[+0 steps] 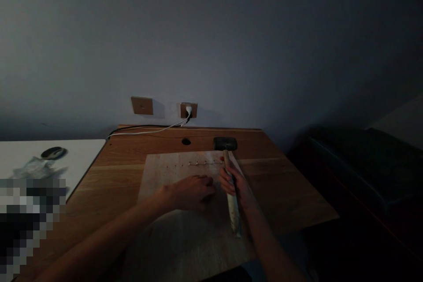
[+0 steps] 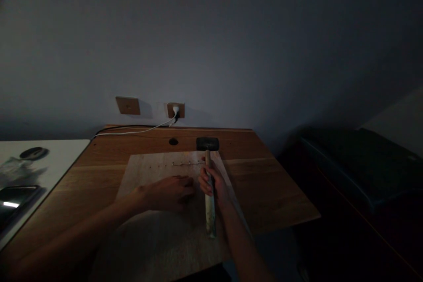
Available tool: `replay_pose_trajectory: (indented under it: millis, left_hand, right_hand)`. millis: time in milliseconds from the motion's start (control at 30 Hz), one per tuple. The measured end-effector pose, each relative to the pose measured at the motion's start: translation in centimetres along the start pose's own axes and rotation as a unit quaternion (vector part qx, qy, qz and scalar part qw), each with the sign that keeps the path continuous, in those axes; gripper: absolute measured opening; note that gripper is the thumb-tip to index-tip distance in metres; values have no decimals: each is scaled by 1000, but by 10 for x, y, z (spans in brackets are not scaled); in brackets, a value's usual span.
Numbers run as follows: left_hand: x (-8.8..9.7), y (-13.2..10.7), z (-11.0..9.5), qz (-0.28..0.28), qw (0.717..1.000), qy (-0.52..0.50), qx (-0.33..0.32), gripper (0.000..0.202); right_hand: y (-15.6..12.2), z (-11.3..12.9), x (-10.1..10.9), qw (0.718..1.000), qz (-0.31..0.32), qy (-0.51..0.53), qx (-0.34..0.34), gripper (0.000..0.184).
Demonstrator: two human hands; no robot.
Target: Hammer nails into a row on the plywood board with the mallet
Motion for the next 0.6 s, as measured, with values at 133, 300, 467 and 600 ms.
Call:
replay_pose_trajectory:
  millis: [133, 300, 467, 600]
  left_hand:
    - [0, 0, 3, -4, 1000, -16, 6, 14]
    - [0, 2, -2, -29, 997, -72, -13, 28]
    - [25, 2, -6, -40, 985, -169, -15, 37]
    - [44, -16, 30, -91, 977, -161, 104, 25]
  right_hand:
    - [0, 0, -2, 1000, 4, -13, 3, 41]
    - [2, -6, -3, 997, 11, -62, -35, 36]
    - [-2, -11, -5, 985, 16, -154, -69, 57]
    - [-13, -2, -14, 977, -53, -208, -5, 51]
Point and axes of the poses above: each hand's wrist, its own y-axis towards the middle knuckle, its own x-axis out of the back of the hand, z = x × y, the point moved 3 cm from there along y, towards the middle knuckle, and after that the axes turned 10 degrees about -z, right-handed, at the moved point
